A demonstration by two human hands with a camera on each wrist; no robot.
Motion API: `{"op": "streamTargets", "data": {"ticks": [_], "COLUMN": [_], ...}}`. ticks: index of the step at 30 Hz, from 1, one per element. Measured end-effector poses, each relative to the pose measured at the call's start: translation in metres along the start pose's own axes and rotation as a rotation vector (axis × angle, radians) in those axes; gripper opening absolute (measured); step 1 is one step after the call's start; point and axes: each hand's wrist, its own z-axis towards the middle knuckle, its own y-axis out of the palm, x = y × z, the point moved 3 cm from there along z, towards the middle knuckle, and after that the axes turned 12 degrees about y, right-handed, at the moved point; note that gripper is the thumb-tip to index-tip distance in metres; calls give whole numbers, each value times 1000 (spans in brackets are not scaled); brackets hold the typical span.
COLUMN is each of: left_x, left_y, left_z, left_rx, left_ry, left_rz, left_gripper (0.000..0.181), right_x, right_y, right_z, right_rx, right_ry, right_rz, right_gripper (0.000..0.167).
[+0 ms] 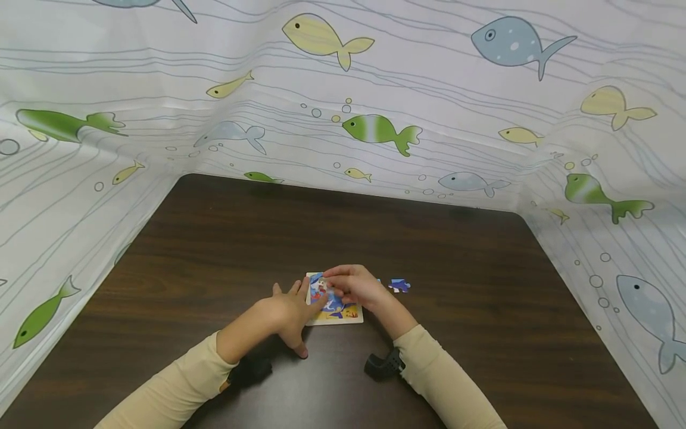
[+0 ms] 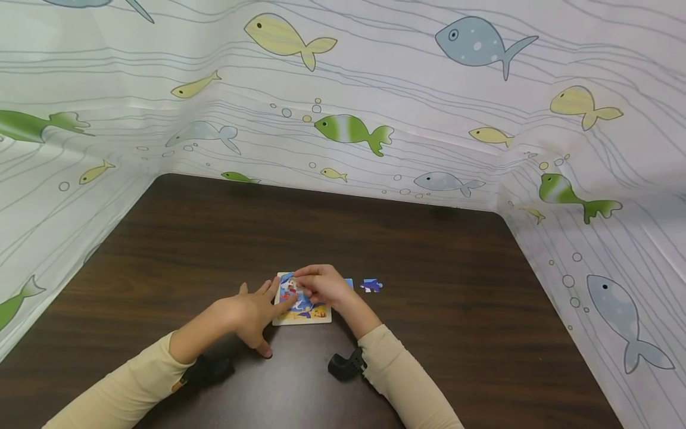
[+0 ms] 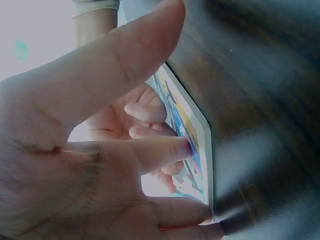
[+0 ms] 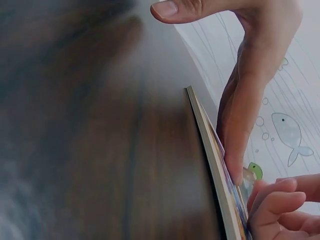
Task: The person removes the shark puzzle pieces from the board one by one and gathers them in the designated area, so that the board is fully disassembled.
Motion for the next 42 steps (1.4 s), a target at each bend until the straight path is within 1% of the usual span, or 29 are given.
{"op": "streamTargets", "data": {"ticks": [6, 12, 16, 20, 23, 26, 30, 33, 36, 39, 42], "left_x": [0, 1, 1, 1, 1, 0, -2, -3, -4, -5, -6], "left_y": [-1, 1, 2, 1, 1, 1, 1, 0, -1, 0, -1], "left_z": [-1, 0, -1, 0, 0, -1, -3, -4, -3, -2, -3], "left_rx": [-5, 5, 20, 27, 37, 44, 46, 53, 67, 71, 72], "left_ry": [-2, -2, -3, -11, -9, -4, 5, 14, 25, 27, 26], "left_rz": [14, 22, 22, 22, 15, 2, -12, -13, -10, -10, -18], "left_gripper": [109, 110, 110, 110, 109, 109, 107, 105, 104, 105, 106], "right_x": [-3, -5, -7, -10, -14, -14, -6, 4, 11, 18, 19], "right_y": [3, 7, 5, -6, -23, -49, -98, -135, -167, -185, -196], "right_z": [2, 6, 6, 2, -9, -25, -52, -70, -85, -94, -96], "right_rx": [114, 182, 198, 229, 263, 286, 319, 348, 368, 374, 377], "right_ry": [-83, -110, -116, -142, -147, -130, -107, -67, -29, 0, 28], "right_rz": [-134, -232, -254, -256, -236, -222, -272, -308, -333, -365, -407], "right_gripper": [24, 18, 15, 14, 17, 23, 27, 27, 28, 29, 29]}}
